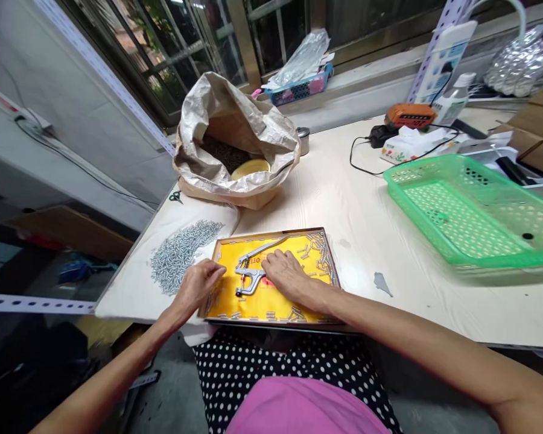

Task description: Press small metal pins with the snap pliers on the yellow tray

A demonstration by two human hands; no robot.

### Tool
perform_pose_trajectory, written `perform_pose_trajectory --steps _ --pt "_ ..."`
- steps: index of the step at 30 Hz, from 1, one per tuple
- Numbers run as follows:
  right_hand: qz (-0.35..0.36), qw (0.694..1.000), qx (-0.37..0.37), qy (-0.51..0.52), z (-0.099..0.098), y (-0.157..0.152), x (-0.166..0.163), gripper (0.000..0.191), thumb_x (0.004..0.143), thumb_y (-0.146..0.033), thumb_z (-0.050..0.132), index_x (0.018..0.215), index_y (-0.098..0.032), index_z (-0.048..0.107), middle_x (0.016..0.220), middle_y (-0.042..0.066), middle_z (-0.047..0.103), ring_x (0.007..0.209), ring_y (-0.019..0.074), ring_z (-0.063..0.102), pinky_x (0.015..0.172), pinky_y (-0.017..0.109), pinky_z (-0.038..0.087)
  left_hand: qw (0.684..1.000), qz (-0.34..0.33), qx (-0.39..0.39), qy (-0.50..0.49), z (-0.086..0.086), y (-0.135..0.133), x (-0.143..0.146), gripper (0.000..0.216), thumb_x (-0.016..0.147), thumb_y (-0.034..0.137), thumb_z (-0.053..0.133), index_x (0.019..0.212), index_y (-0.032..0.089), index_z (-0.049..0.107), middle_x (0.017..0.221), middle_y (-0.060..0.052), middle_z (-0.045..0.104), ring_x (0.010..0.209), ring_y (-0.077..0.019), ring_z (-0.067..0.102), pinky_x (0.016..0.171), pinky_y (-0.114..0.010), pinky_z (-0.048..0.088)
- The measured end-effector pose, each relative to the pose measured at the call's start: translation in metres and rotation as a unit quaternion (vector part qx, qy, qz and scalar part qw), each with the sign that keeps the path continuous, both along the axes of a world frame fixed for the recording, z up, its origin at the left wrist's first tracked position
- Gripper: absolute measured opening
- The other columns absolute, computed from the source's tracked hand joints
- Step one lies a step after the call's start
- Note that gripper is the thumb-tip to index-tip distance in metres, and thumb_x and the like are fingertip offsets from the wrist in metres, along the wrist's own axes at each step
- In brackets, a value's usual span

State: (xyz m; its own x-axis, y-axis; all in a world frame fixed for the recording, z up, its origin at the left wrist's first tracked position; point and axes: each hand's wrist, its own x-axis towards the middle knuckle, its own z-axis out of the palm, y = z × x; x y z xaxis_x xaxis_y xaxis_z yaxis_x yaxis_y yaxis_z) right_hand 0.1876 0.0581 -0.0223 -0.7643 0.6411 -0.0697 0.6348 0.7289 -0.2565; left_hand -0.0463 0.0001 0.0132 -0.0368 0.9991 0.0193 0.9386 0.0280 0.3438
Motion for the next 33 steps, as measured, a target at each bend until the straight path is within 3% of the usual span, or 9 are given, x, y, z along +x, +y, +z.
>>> perform_pose_trajectory --steps 6,8,12,15,19,22,26,29,33 --pt "-0.017 1.000 -0.004 0.015 0.002 -0.007 0.009 0.020 0.102 -0.019 0.036 0.107 -0.018 0.054 0.107 0.007 0.061 0.078 0.0190 0.055 0.064 0.032 0.033 0.993 0.085 0.004 -0.082 -0.011 -0.013 -0.002 0.024 0.085 0.033 0.053 0.072 0.018 0.068 0.078 -0.005 0.070 0.076 -0.0198 0.064 0.074 -0.030 0.045" --pt "-0.021 1.000 0.020 0.012 0.000 -0.009 0.013 0.021 0.102 -0.020 0.034 0.109 -0.019 0.054 0.105 0.007 0.061 0.076 0.0191 0.055 0.061 0.031 0.030 0.985 0.107 -0.043 -0.130 -0.017 -0.012 0.000 0.031 0.084 0.040 0.052 0.066 0.018 0.064 0.064 -0.003 0.065 0.064 -0.0180 0.061 0.066 -0.029 0.044" --pt "-0.028 0.998 0.051 0.039 -0.006 -0.012 0.015 0.023 0.102 -0.020 0.032 0.108 -0.019 0.054 0.100 0.007 0.061 0.077 0.0183 0.055 0.060 0.031 0.027 0.919 0.137 -0.201 -0.310 -0.030 -0.005 0.011 0.046 0.077 0.062 0.057 0.065 0.018 0.059 0.048 0.004 0.049 0.043 -0.0115 0.045 0.047 -0.024 0.033" --pt "-0.038 0.995 0.071 0.059 -0.008 -0.010 0.016 0.022 0.101 -0.019 0.033 0.104 -0.019 0.055 0.098 0.006 0.061 0.073 0.0175 0.054 0.058 0.031 0.027 0.886 0.139 -0.238 -0.374 -0.037 0.001 0.016 0.052 0.068 0.068 0.065 0.075 0.016 0.062 0.049 0.006 0.047 0.040 -0.0085 0.038 0.043 -0.022 0.028" --pt "-0.074 0.987 0.093 0.109 -0.004 0.002 0.029 0.022 0.101 -0.022 0.033 0.099 -0.019 0.055 0.097 0.007 0.060 0.073 0.0174 0.053 0.059 0.030 0.030 0.947 0.119 -0.109 -0.277 -0.042 0.006 0.014 0.047 0.085 0.059 0.054 0.082 0.015 0.069 0.062 0.000 0.056 0.051 -0.0125 0.050 0.049 -0.024 0.038" --pt "-0.121 0.973 0.107 0.164 0.002 0.011 0.044 0.023 0.101 -0.026 0.033 0.100 -0.018 0.055 0.096 0.007 0.060 0.075 0.0174 0.055 0.059 0.029 0.035 0.991 -0.024 -0.009 -0.132 -0.041 0.003 0.019 0.027 0.092 0.037 0.055 0.104 0.020 0.072 0.100 -0.007 0.066 0.087 -0.0188 0.063 0.074 -0.029 0.050" --pt "-0.129 0.962 0.124 0.207 0.009 0.014 0.055 0.022 0.101 -0.029 0.035 0.100 -0.020 0.054 0.096 0.007 0.062 0.077 0.0177 0.058 0.059 0.028 0.039 0.982 -0.174 -0.026 0.062 -0.041 -0.006 0.033 0.022 0.097 0.025 0.050 0.103 0.023 0.071 0.107 -0.007 0.066 0.101 -0.0223 0.056 0.085 -0.034 0.049" --pt "-0.115 0.956 0.134 0.233 0.008 0.010 0.054 0.023 0.102 -0.032 0.034 0.099 -0.020 0.053 0.094 0.007 0.062 0.076 0.0181 0.059 0.059 0.029 0.040 0.970 -0.197 -0.042 0.135 -0.042 -0.019 0.037 0.023 0.098 0.023 0.047 0.094 0.019 0.069 0.094 -0.008 0.065 0.094 -0.0224 0.054 0.079 -0.033 0.048" --pt "-0.093 0.956 0.118 0.252 -0.004 0.006 0.047 0.024 0.103 -0.033 0.033 0.099 -0.021 0.053 0.092 0.006 0.062 0.075 0.0186 0.059 0.062 0.031 0.041 0.969 -0.211 -0.036 0.126 -0.031 -0.045 0.024 0.026 0.098 0.028 0.048 0.087 0.019 0.069 0.091 -0.007 0.065 0.091 -0.0215 0.055 0.081 -0.034 0.048"
